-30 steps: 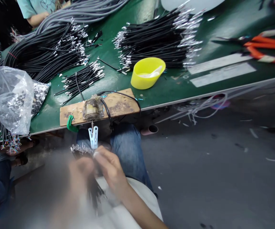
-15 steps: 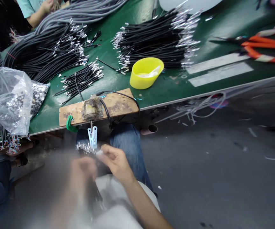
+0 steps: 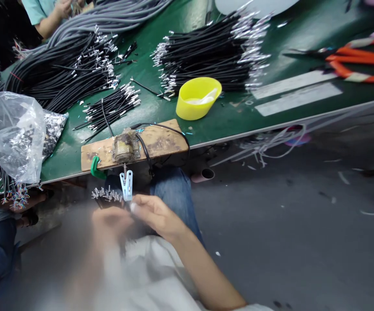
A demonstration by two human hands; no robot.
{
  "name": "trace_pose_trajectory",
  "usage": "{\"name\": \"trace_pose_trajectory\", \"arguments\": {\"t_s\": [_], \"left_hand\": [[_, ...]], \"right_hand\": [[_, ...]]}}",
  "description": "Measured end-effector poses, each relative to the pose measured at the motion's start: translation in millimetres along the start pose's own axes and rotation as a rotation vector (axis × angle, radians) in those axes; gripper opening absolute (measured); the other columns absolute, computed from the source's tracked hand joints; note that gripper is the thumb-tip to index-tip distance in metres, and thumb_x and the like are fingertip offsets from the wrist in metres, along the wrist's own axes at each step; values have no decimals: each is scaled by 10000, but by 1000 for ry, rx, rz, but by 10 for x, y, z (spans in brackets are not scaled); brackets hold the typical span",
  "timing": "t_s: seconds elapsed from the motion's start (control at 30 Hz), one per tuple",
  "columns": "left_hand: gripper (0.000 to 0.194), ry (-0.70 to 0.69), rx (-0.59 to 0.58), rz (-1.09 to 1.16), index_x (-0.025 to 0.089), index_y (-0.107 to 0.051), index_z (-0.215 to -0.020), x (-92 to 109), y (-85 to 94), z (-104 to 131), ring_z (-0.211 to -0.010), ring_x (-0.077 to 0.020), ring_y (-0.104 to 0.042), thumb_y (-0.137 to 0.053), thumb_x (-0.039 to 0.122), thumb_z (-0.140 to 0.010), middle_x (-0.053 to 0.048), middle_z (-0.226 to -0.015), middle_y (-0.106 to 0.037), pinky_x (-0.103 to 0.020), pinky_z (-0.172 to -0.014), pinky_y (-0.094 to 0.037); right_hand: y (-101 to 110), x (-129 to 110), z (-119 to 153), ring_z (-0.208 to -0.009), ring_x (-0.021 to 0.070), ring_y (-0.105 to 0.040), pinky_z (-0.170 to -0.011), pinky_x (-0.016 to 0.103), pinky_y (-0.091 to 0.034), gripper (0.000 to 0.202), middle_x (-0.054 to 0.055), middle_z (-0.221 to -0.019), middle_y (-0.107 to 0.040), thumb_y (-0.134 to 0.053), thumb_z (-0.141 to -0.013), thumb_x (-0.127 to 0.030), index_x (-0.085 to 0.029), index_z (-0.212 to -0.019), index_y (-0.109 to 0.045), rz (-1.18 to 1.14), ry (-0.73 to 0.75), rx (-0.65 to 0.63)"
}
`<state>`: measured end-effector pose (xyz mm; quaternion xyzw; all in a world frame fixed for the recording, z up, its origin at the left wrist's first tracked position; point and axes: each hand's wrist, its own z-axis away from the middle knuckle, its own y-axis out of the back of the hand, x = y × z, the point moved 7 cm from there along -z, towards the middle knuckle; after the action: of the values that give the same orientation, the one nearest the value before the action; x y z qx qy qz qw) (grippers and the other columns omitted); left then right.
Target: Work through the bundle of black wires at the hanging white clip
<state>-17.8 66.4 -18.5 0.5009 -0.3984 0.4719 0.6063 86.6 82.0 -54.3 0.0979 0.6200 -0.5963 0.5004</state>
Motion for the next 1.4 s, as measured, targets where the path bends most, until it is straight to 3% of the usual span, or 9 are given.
{"name": "trace_pose_trajectory", "arguments": {"t_s": [0.1, 0.3, 0.47, 0.6, 0.8, 1.0, 1.27, 1.33, 1.4], "left_hand": [[118, -70, 20, -45, 169, -728, -624, 65, 39, -8, -501, -161, -583, -698, 262, -690, -44, -547, -672, -284, -557, -463], [94, -115, 57, -69, 125, -723, -666, 121, 139, 29, -545, -153, -596, -702, 213, -690, -59, -585, -681, -269, -585, -457], [175, -50, 10, -58, 111, -693, -650, 1, 134, 15, -519, -123, -581, -661, 253, -747, -39, -578, -670, -241, -551, -446], [251, 26, -79, -20, 106, -635, -680, -175, 60, 35, -384, -49, -449, -600, 320, -808, 35, -500, -568, -186, -407, -372], [276, 68, -120, 28, 107, -586, -706, -286, 17, 62, -398, -37, -426, -554, 344, -846, 63, -512, -491, -171, -404, -381], [280, 70, -94, 68, 109, -570, -715, -336, 7, 75, -395, -42, -421, -519, 337, -870, 75, -496, -452, -183, -424, -398], [271, 41, -92, 68, 105, -599, -725, -305, 15, 41, -387, -40, -433, -549, 339, -851, 71, -490, -485, -176, -410, -395], [248, 16, -77, 56, 103, -622, -736, -249, 22, 24, -396, -44, -458, -586, 332, -825, 52, -522, -549, -180, -416, -404], [202, -18, -55, 40, 109, -658, -731, -173, 33, 12, -459, -68, -530, -636, 303, -786, 6, -592, -637, -206, -477, -445]], "right_hand": [[63, -49, -66, -574, 117, -479, -539, 234, -382, 350, -4, -601, -540, -729, -632, -485, -154, -661, -620, 99, -71, 5], [150, -345, -239, -564, 129, -445, -544, 259, -384, 454, 4, -589, -519, -578, -715, -608, -165, -626, -626, 211, 173, 163], [77, -252, -172, -657, 168, -496, -592, 284, -417, 422, 44, -708, -559, -633, -672, -596, -182, -732, -685, 332, 292, 79], [98, -142, -40, -659, 160, -492, -598, 284, -425, 292, 49, -762, -570, -674, -710, -462, -199, -837, -686, 365, 385, 113], [14, -257, 85, -623, 153, -486, -540, 269, -396, 72, 38, -692, -588, -597, -802, -223, -193, -814, -661, 604, 556, 156], [-70, -374, 178, -594, 148, -510, -578, 292, -417, 115, 18, -625, -598, -588, -758, -85, -184, -708, -618, 759, 705, 161], [-23, -311, 145, -634, 149, -496, -604, 288, -391, 75, 12, -655, -590, -630, -737, -127, -199, -724, -647, 607, 626, 228], [-16, -225, 101, -634, 143, -501, -608, 282, -386, 97, 8, -651, -571, -617, -760, -177, -197, -669, -642, 395, 513, 205], [-20, -67, 31, -593, 129, -483, -560, 261, -372, 161, 0, -633, -542, -643, -745, -306, -188, -636, -633, 125, 303, 148]]}}
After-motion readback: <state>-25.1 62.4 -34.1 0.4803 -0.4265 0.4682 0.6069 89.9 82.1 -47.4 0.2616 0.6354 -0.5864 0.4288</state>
